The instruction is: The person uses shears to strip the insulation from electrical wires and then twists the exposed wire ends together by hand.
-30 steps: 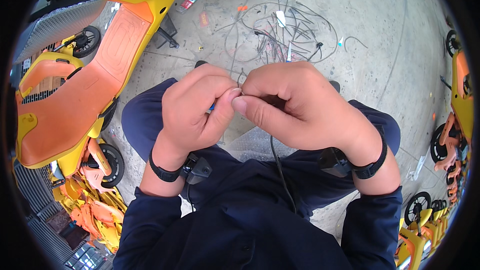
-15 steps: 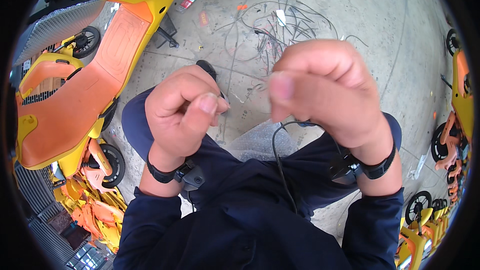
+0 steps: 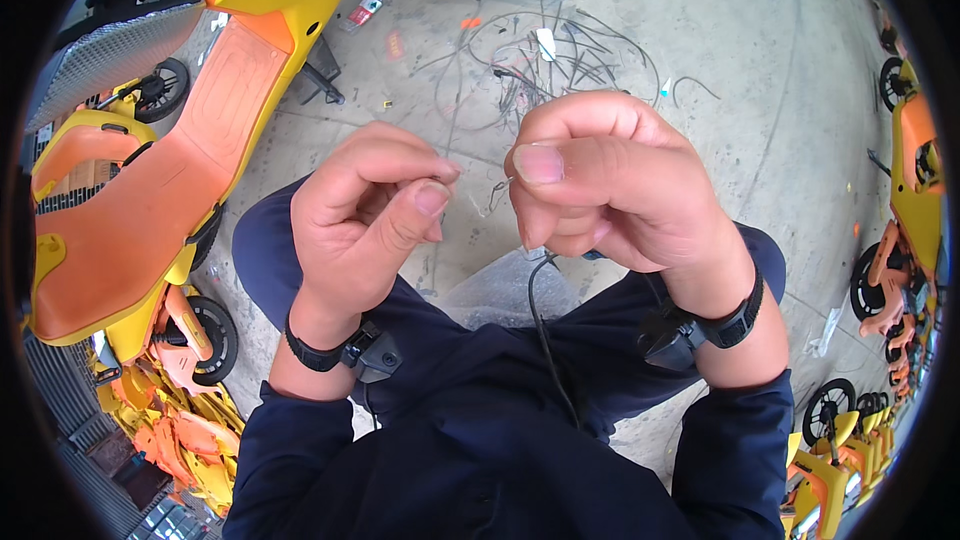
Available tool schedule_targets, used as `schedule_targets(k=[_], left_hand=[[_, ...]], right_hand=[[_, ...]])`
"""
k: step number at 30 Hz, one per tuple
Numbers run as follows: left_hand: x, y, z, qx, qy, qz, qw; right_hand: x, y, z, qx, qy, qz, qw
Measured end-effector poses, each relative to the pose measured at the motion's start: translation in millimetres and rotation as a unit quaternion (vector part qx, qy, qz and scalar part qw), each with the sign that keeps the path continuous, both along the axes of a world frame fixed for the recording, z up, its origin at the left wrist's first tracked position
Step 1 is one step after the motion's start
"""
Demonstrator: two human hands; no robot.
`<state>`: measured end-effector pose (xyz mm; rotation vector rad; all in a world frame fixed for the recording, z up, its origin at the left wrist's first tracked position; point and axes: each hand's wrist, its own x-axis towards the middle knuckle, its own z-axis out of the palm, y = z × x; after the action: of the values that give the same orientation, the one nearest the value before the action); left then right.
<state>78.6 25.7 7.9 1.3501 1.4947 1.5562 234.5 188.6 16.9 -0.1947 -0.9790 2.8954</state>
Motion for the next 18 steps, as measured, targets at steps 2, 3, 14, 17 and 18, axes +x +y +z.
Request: schedule_targets(k=[2, 3, 14, 17, 18], left_hand=[[4.8, 0.7, 1.6, 0.006, 0.007, 0.013, 1.000], [12.4, 3.8, 4.9, 0.018, -0.056, 0.036, 0.998], [8.5, 7.1, 5.8, 0.046, 0.081, 0.026, 0.995], [6.5, 6.7, 6.9, 0.041, 0.128, 0.063, 0.989], [6.2, 6.4, 6.8, 0.042, 0.143, 0.073, 0.986]], right_hand=[[-0.8, -0.9, -1.8, 0.003, 0.004, 0.003, 1.000], [-1.4, -1.3, -2.3, 0.005, 0.008, 0.005, 1.000], [-7.2, -1.9, -5.4, 0.031, -0.004, 0.035, 0.999], [-10.7, 0.4, -0.5, 0.076, -0.013, 0.033, 0.996], [-11.4, 0.9, 1.3, 0.099, -0.035, 0.041, 0.994]])
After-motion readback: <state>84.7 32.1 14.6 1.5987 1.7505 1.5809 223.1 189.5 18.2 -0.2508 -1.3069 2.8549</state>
